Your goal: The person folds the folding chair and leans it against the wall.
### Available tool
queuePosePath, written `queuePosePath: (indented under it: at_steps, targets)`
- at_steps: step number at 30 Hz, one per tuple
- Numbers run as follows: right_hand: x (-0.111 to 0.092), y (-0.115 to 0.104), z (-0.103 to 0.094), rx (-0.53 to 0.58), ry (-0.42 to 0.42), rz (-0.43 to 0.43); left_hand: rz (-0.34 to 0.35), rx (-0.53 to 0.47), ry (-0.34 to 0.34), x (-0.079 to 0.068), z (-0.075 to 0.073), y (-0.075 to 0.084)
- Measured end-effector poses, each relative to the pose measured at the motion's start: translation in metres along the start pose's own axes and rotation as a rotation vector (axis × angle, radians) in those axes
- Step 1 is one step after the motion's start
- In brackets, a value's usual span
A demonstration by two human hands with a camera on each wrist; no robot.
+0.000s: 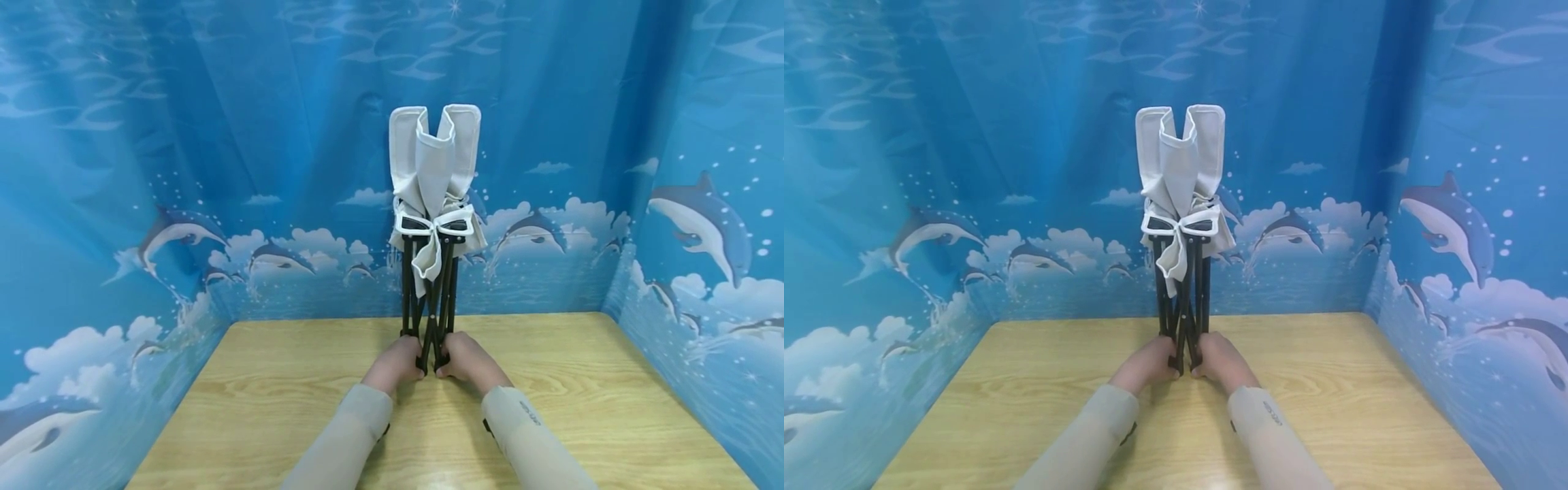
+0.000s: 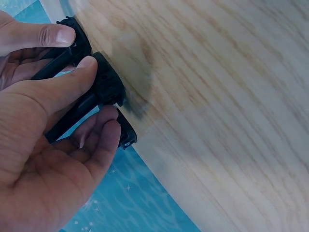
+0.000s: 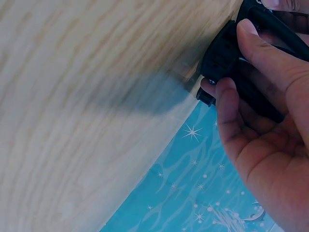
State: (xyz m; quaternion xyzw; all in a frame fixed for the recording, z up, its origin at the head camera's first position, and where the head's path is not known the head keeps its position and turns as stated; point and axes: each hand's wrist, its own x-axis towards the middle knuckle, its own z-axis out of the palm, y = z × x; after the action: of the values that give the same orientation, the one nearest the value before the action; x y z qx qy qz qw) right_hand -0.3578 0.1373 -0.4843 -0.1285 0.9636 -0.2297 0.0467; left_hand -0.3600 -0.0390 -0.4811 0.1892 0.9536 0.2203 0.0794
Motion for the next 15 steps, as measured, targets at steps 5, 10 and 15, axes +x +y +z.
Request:
queuePosePath:
  at_steps: [5,10,15]
  targets:
    - [0.0002,-0.0016,-0.0012,-0.011,-0.001,-0.001,0.004,0.003,0.019,-0.0007,0.0003,-0.0007]
    - [-0.0011,-0.0004,0.0004,-0.011,0.013,-0.009,0.011,0.013,0.028,-0.0026,-0.0002,0.0000]
    - [-0.0027,0.0009,0.0030,0.007,0.016,-0.010,0.005,0.035,0.037,-0.0047,0.0014,-0.0016]
